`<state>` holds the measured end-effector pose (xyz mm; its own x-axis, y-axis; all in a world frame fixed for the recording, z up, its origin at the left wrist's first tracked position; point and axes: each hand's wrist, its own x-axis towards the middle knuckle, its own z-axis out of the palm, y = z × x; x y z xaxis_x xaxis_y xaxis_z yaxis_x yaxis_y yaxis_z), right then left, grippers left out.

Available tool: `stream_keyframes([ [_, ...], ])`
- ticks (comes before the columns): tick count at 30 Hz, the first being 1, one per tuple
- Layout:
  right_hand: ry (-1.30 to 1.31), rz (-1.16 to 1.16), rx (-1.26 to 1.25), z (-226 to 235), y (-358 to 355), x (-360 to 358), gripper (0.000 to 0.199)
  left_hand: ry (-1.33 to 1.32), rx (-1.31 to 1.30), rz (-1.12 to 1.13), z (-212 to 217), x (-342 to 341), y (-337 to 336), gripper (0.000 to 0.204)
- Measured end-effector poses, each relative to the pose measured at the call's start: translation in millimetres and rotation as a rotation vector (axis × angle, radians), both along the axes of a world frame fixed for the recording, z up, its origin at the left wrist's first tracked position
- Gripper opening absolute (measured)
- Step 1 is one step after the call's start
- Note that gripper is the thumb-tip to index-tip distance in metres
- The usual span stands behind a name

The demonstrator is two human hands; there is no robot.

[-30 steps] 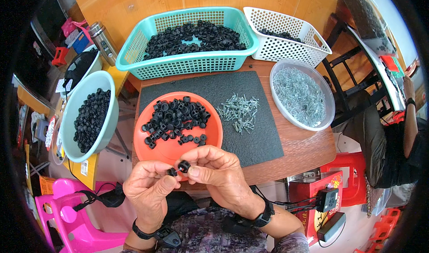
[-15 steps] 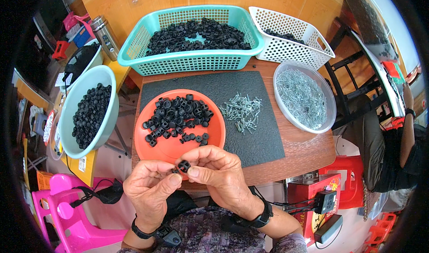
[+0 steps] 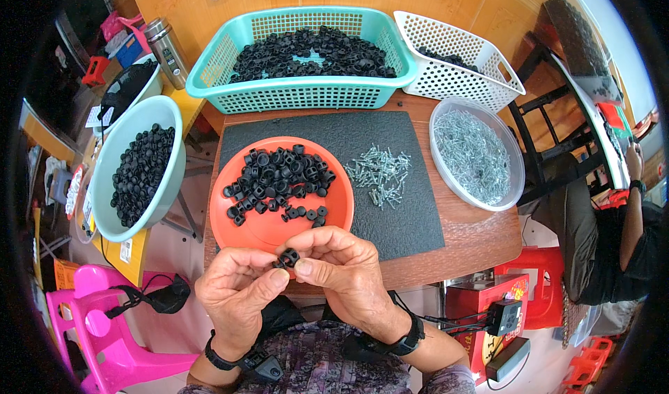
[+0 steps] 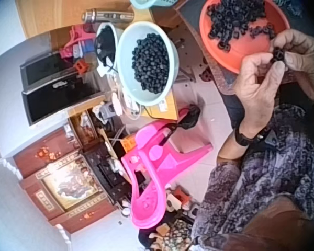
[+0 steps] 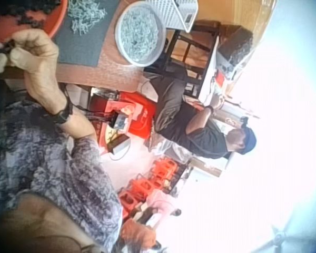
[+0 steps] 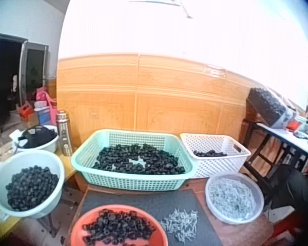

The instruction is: Assembling small black plastic components by hand.

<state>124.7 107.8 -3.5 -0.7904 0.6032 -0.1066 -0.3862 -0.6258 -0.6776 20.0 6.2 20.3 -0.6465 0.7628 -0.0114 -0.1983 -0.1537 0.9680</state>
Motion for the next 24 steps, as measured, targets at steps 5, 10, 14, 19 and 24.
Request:
stream_keyframes([
  [5, -0.007, -0.006, 0.018, -2, 0, 0, 0.023, 0.083, 0.014, -0.008, -8, -2, 0, 0.021],
  [10, -0.037, -0.055, 0.094, -4, -2, -1, 0.023, 0.099, -0.030, -0.006, -7, -1, -1, 0.023],
  [14, -0.058, -0.106, 0.270, -5, -3, -1, 0.022, -0.008, 0.004, -0.010, -5, -1, 2, 0.027],
  [19, -0.062, -0.121, 0.295, -3, -4, 0, 0.020, -0.019, 0.010, -0.022, -6, -2, 3, 0.031],
  [24, -0.057, -0.118, 0.249, -5, -4, 2, 0.020, -0.028, -0.003, -0.047, -4, -1, 4, 0.032],
])
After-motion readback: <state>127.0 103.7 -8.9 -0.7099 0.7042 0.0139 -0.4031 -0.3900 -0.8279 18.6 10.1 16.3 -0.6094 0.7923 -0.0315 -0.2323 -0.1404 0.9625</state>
